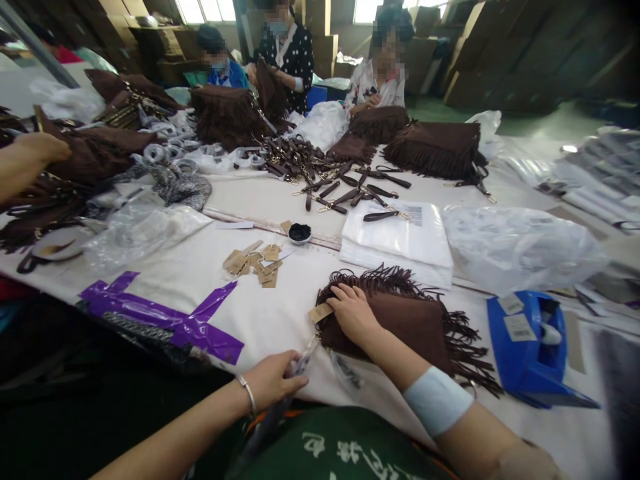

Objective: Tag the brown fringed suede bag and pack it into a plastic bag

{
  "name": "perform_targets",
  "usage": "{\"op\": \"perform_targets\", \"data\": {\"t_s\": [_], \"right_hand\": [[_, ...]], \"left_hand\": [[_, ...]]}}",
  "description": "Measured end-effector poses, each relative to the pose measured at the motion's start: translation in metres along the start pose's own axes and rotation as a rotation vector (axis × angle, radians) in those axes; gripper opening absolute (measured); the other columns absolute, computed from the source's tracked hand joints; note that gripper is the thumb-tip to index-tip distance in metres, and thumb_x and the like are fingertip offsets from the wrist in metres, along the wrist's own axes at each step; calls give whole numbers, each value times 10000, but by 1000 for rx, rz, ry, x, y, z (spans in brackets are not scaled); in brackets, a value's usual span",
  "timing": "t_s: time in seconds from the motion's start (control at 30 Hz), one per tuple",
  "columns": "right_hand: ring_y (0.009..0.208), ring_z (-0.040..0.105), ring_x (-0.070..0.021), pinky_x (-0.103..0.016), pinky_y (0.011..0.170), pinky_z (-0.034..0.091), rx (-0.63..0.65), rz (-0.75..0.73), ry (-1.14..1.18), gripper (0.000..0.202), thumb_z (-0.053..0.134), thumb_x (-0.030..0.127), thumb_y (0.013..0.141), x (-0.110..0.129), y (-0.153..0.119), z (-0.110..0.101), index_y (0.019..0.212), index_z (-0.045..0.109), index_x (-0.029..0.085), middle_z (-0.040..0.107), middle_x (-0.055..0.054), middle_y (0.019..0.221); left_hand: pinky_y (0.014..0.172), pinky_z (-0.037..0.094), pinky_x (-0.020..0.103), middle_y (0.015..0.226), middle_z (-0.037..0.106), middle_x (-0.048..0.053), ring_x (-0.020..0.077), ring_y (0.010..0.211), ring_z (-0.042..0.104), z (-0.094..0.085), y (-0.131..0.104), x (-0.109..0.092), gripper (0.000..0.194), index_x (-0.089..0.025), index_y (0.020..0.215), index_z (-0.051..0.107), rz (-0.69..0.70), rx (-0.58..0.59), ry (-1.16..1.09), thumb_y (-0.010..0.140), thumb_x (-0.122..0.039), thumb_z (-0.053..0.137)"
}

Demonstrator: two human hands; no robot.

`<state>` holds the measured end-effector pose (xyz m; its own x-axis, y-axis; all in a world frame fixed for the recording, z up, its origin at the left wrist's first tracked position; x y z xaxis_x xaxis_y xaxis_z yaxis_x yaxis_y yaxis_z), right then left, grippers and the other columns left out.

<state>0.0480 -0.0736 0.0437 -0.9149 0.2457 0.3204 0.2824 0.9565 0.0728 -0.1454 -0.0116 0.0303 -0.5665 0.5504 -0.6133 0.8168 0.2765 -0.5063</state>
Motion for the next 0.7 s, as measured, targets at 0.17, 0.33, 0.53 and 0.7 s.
{"op": "perform_targets", "data": {"t_s": [0.17, 0.33, 0.53, 0.7], "right_hand": [[1319, 358, -238, -474, 1113, 235, -14, -147, 95, 205, 544, 268, 877, 8, 11, -13, 1036, 673, 276, 559, -14, 1312], [1253, 455, -178, -365, 1084, 350, -217, -21, 637, 335, 485, 324, 913, 10, -37, -28, 1230, 569, 259, 533, -49, 1336], [1144, 560, -211, -390, 1026, 415, -4, 223, 917, 397, 470, 447, 899, -3, -82, -11, 1205, 590, 225, 619, -64, 1231], [1049, 618, -228, -378, 948, 478, 157, 174, 743, 393, 592, 369, 822, -1, -88, -14, 1175, 614, 199, 666, -70, 1153]], "left_hand": [[568, 445, 258, 728, 704, 60, 205, 647, 635, 28, -2, 0, 419, -144, 840, 634, -138, 247, -650, 757, -552, 585], [726, 517, 303, 969, 709, 176, 271, 940, 668, 43, 2, -30, 561, -92, 1045, 598, -279, 317, -1254, 726, -549, 667], [766, 534, 343, 897, 714, 172, 246, 857, 686, 67, 32, -67, 472, -84, 1010, 592, -253, 171, -1392, 794, -503, 612], [608, 511, 308, 733, 711, 111, 217, 677, 678, 72, 41, -72, 396, -112, 919, 633, -164, 152, -1012, 802, -481, 551]]}}
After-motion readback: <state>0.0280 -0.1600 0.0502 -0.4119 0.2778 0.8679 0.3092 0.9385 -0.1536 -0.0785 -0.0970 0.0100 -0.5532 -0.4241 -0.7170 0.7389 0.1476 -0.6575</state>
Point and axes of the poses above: each hand's wrist, its own y-axis towards the middle knuckle, its own z-axis out of the palm, x = y × z, the point moved 5 cm from there along y, towards the middle knuckle
